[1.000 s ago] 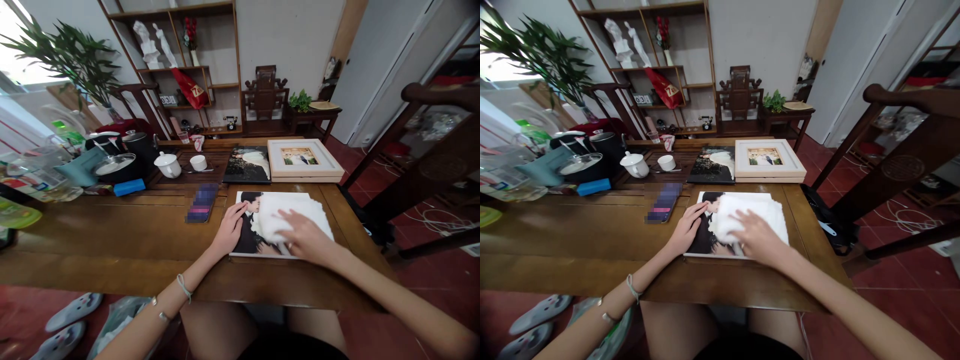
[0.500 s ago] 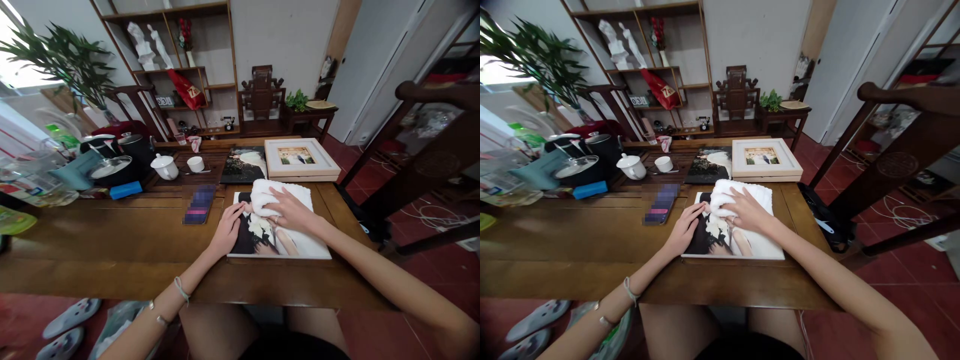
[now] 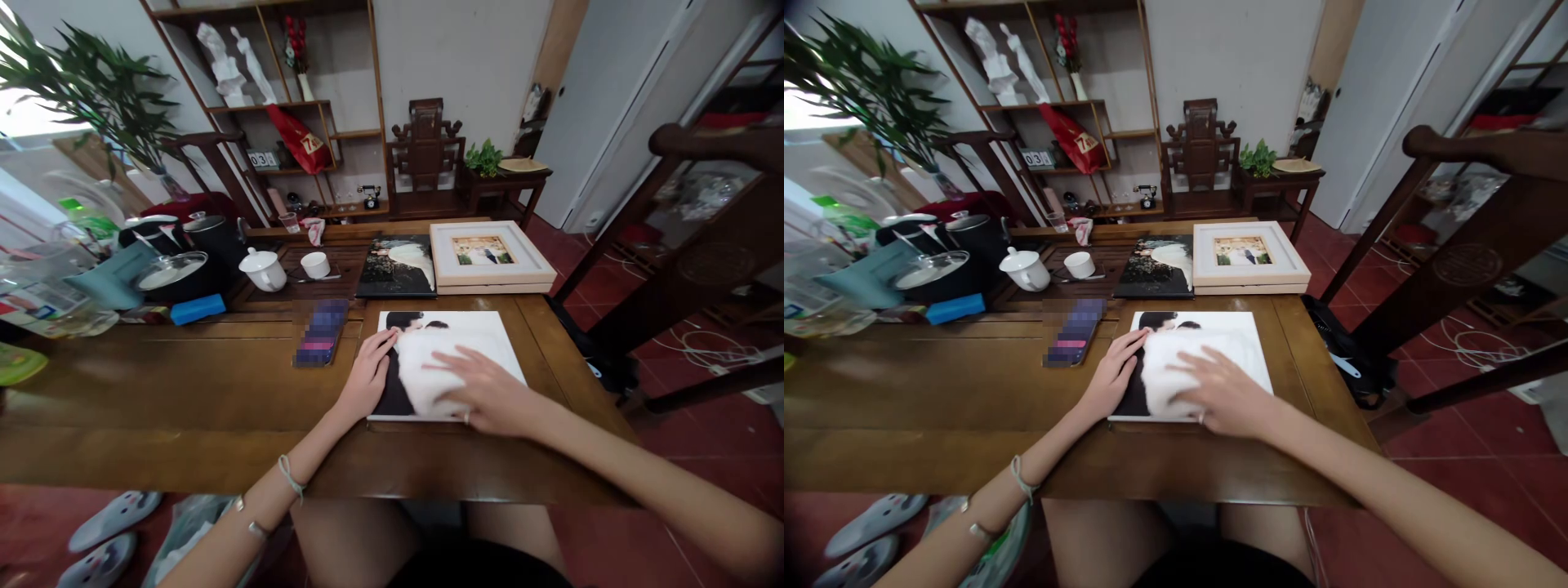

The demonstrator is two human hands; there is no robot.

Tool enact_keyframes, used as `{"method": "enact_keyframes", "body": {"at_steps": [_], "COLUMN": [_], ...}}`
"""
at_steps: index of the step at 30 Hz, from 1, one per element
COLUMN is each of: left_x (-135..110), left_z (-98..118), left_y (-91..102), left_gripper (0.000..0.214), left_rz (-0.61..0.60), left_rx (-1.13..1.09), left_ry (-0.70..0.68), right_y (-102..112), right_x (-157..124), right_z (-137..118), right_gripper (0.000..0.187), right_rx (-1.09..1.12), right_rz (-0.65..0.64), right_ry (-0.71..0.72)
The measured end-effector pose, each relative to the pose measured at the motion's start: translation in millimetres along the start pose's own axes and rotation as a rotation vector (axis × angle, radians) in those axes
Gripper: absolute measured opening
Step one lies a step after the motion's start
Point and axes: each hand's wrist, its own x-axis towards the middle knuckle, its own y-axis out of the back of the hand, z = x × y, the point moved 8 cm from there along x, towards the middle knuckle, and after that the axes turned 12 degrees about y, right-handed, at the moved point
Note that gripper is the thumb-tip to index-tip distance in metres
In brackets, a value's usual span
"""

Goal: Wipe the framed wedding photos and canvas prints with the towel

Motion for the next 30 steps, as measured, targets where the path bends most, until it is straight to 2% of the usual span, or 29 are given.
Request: {"method": "enact_keyframes", "body": {"at_steps": [4, 6, 8, 11, 13, 15, 17, 18, 20, 22, 26, 28, 30], "left_x": [-1, -1, -1, -1, 0, 0, 0, 0, 0, 0, 0, 0, 0], "left_z": [1, 1, 2, 1, 1, 1, 1, 1, 1, 1, 3, 3, 3], "left_y": [-0.2, -0.6, -0.6, -0.9, -1.2, -1.2, -0.9, -0.7, -0.5, -0.2, 0.3, 0.8, 1.2], "left_gripper": [0.042, 0.042, 0.042, 0.041, 0.041, 0.041, 0.041, 0.041, 0.041, 0.041, 0.041, 0.040, 0.040], "left_rz": [-0.012, -0.016, -0.011, -0.004, -0.004, -0.002, 0.000, 0.001, -0.002, -0.005, -0.015, -0.011, -0.004], "left_rx": [-0.002, 0.003, 0.008, 0.010, 0.011, 0.015, 0.019, 0.021, 0.023, 0.022, 0.018, 0.020, 0.022], "left_ry": [-0.002, -0.004, -0.005, 0.001, 0.007, 0.012, 0.013, 0.012, 0.009, 0.007, -0.002, -0.002, 0.000], "right_y": [19, 25, 27, 17, 5, -3, -6, -5, 0, 10, 28, 32, 32], "right_x": [-5, -12, -21, -28, -27, -25, -22, -21, -20, -22, -32, -39, -46], "right_z": [75, 94, 93, 53, 7, -34, -55, -55, -35, 6, 91, 111, 106], "right_gripper": [0.036, 0.033, 0.030, 0.033, 0.036, 0.026, 0.021, 0.023, 0.033, 0.039, 0.033, 0.032, 0.032], "right_rx": [-0.086, -0.114, -0.142, -0.154, -0.111, -0.055, 0.003, 0.027, 0.042, -0.004, -0.154, -0.183, -0.193], "right_rz": [0.106, 0.142, 0.149, 0.091, 0.021, -0.029, -0.069, -0.079, -0.058, 0.014, 0.171, 0.211, 0.215], "right_ry": [-0.131, -0.166, -0.199, -0.174, -0.070, 0.031, 0.086, 0.089, 0.050, -0.029, -0.174, -0.214, -0.219]}}
